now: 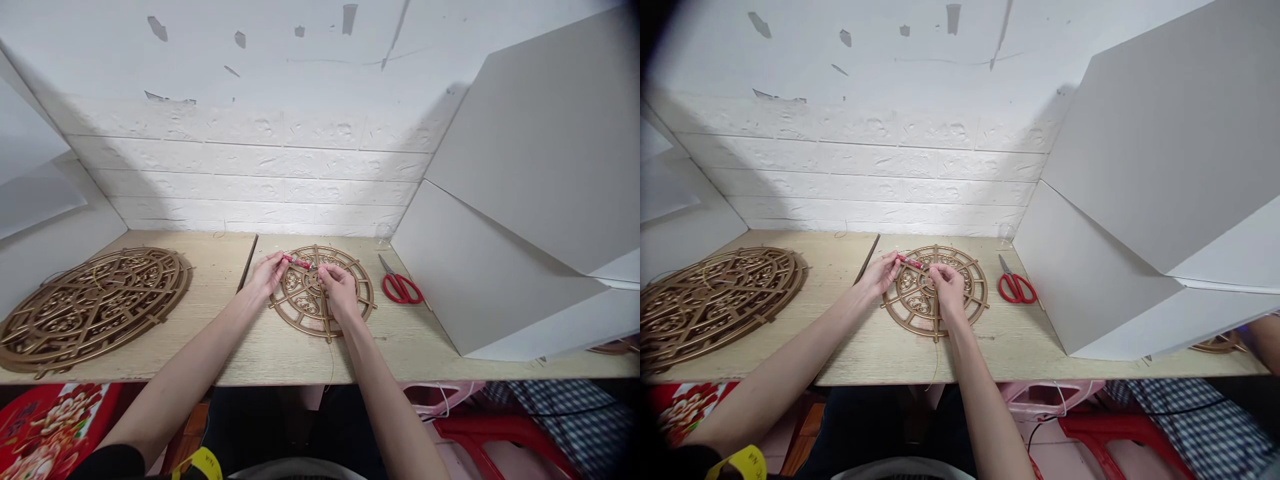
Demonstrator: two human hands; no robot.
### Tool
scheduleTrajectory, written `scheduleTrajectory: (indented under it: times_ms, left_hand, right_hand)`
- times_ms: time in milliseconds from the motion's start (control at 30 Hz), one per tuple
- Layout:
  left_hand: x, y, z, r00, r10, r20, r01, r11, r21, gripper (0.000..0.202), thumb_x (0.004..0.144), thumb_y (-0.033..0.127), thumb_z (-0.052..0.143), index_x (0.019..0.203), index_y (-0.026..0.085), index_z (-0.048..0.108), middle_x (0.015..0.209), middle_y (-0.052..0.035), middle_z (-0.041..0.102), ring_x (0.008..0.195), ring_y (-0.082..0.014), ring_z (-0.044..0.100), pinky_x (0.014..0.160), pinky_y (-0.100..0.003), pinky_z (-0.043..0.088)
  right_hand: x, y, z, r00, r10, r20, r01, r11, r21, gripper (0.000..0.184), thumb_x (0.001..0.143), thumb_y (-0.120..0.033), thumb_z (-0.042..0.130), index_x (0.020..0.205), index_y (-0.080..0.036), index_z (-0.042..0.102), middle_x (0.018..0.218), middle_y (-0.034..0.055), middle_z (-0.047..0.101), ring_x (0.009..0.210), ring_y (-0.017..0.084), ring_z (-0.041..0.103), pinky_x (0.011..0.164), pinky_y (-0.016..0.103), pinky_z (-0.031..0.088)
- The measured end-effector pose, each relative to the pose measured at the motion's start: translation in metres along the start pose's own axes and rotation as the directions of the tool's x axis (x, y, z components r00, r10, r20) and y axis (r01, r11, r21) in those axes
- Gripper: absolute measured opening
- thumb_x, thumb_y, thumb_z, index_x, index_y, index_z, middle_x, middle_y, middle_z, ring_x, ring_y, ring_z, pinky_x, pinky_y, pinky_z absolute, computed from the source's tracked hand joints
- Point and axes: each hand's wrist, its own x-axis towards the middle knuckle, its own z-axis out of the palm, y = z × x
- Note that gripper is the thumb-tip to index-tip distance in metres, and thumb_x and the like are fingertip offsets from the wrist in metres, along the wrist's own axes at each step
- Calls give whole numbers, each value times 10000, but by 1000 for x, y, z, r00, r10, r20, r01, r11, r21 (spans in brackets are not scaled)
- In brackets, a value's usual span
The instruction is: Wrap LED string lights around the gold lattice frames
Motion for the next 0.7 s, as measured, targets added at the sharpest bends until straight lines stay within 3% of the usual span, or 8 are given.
scheduleTrajectory:
  times_ms: [200,700]
  left_hand:
    - [1,0,1,999,-31,-15,31,999,-20,156,798,-25,537,718,91,602,635,-46,642,569,-69,622,572,-118,531]
    - [-4,-3,3,999,32,-24,-32,999,8,186,795,-38,534,668,89,582,630,-51,643,564,-66,619,600,-124,530]
  right_hand:
    - [2,5,9,998,65,14,-66,981,185,234,529,-304,769,706,-175,686,658,-1,621,585,109,501,565,235,423]
    - [4,10,10,997,74,-16,-69,974,218,180,531,-227,771,691,-157,729,580,-10,627,536,99,493,539,235,403]
